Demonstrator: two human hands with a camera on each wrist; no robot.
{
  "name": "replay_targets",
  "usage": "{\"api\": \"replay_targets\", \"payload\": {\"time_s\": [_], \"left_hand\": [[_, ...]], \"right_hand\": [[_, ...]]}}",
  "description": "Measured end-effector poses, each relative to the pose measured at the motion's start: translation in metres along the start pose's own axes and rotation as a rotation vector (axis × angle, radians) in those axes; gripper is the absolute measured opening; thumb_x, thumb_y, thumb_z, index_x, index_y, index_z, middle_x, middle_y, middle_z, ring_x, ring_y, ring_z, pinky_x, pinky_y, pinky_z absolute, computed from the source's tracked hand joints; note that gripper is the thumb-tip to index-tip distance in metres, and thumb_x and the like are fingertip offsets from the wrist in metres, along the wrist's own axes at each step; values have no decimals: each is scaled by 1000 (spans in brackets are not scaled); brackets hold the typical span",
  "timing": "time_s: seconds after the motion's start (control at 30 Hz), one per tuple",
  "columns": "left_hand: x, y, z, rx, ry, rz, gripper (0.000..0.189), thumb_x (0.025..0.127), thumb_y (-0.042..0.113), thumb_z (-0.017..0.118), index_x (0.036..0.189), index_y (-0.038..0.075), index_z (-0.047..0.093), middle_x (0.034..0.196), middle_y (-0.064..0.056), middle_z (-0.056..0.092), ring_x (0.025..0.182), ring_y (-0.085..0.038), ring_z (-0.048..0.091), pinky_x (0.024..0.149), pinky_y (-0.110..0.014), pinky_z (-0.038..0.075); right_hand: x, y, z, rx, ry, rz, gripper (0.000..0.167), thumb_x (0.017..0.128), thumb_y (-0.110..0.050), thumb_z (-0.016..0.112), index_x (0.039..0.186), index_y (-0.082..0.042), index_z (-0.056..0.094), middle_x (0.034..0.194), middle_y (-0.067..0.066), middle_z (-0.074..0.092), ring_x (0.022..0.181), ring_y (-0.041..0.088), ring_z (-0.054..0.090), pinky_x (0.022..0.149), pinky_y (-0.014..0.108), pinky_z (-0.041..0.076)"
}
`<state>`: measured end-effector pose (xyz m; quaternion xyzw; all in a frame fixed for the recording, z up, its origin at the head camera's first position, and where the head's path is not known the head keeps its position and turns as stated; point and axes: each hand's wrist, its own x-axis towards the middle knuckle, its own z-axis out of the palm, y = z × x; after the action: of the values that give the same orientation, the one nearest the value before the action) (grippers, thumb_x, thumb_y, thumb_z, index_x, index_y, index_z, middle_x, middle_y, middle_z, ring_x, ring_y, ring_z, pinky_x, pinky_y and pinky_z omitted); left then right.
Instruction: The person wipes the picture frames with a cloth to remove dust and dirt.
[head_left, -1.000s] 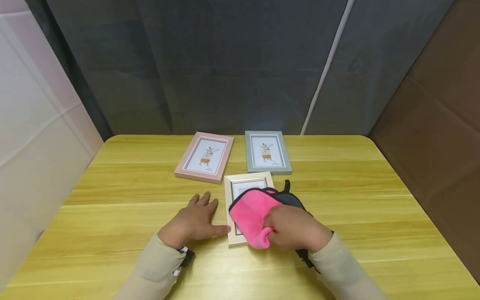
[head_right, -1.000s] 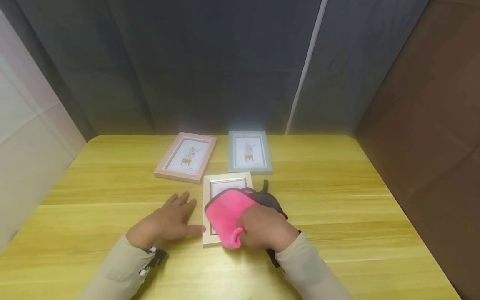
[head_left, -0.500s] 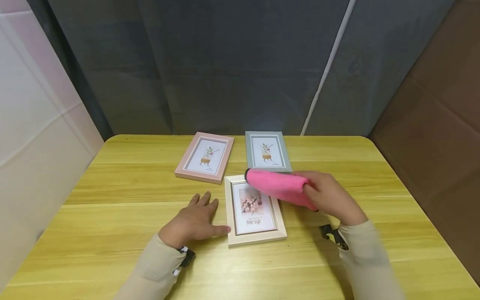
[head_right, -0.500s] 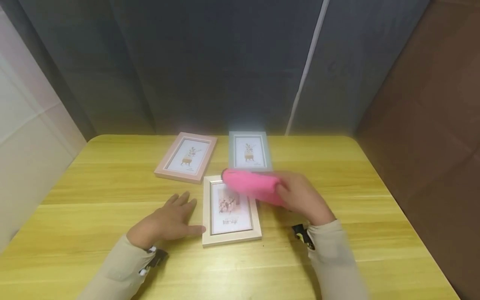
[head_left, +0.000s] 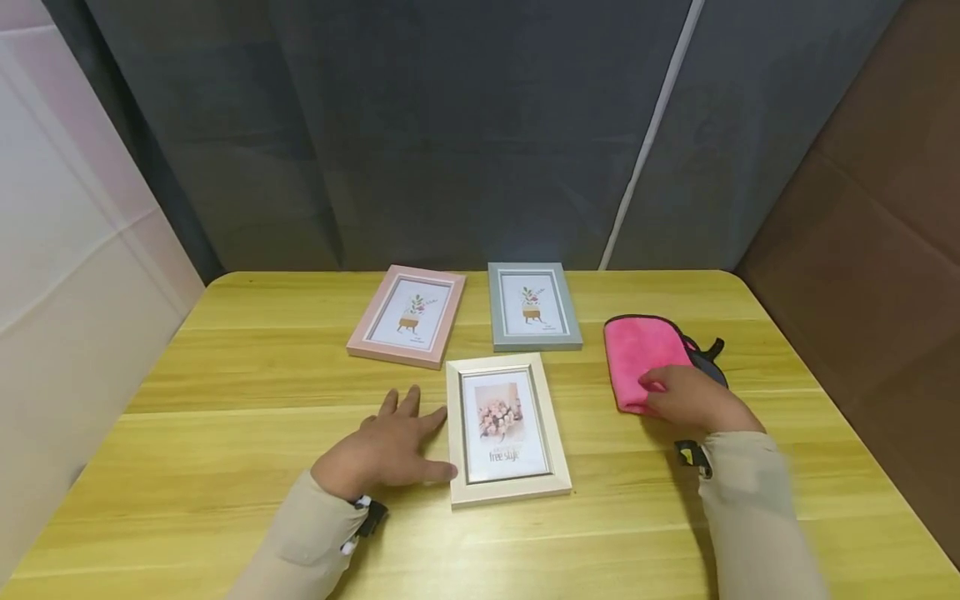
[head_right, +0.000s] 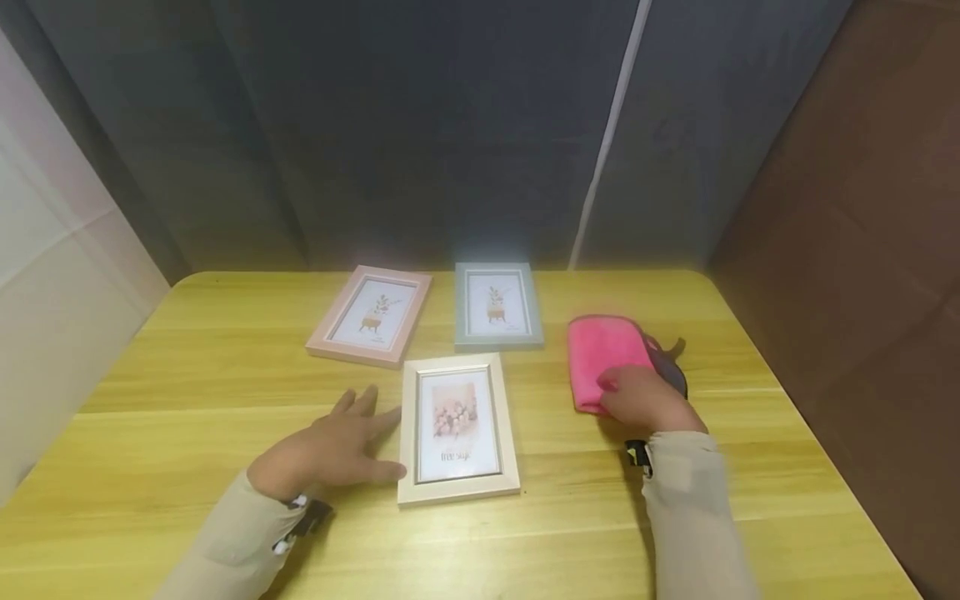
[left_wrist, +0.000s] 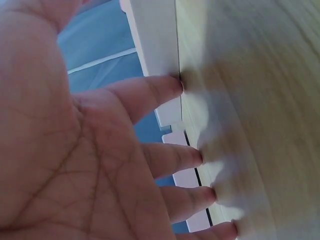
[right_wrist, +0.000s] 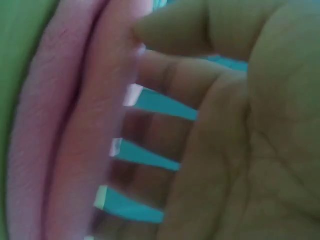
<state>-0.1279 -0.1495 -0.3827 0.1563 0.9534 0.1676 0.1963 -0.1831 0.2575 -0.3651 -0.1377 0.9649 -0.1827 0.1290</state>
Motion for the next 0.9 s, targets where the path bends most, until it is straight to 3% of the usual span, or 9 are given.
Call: {"api": "replay_targets", "payload": {"time_s": [0.07,0.3,0.53,0.7,0.9], "left_hand": [[0,0,1,-4,6,9,93,80,60,72,153,12,41,157,-32,17,141,-59,12,102,-76,23],[1,-1,1,-84,49,62,98,81,52,76,155,7,32,159,-27,21,143,-53,17,109,-66,24],[-8,0,5,-88,70,25,94,81,47,79,155,9,35,157,-27,26,143,-51,18,108,-68,26],[-38,-13,7,-93,62,32,96,77,49,81,153,9,38,156,-30,26,142,-54,18,107,-69,25],[-88,-60,1,-20,36,10,98,70,51,85,152,16,42,151,-37,29,136,-63,20,97,-75,30]], "right_hand": [[3,-2,4,6,-54,27,41,95,-21,55,125,5,64,130,25,60,123,45,51,103,59,38],[6,-9,7,4,-33,41,38,96,-21,53,122,5,65,125,25,63,118,43,56,101,57,41],[11,-8,10,-6,-20,29,36,97,-23,55,119,3,67,120,23,65,113,41,59,99,57,43],[12,-7,11,4,-22,41,36,96,-21,56,119,3,67,119,23,65,111,40,59,98,57,43],[9,-5,12,-2,-17,45,34,95,-20,56,117,2,68,117,22,65,109,38,59,97,57,44]]}}
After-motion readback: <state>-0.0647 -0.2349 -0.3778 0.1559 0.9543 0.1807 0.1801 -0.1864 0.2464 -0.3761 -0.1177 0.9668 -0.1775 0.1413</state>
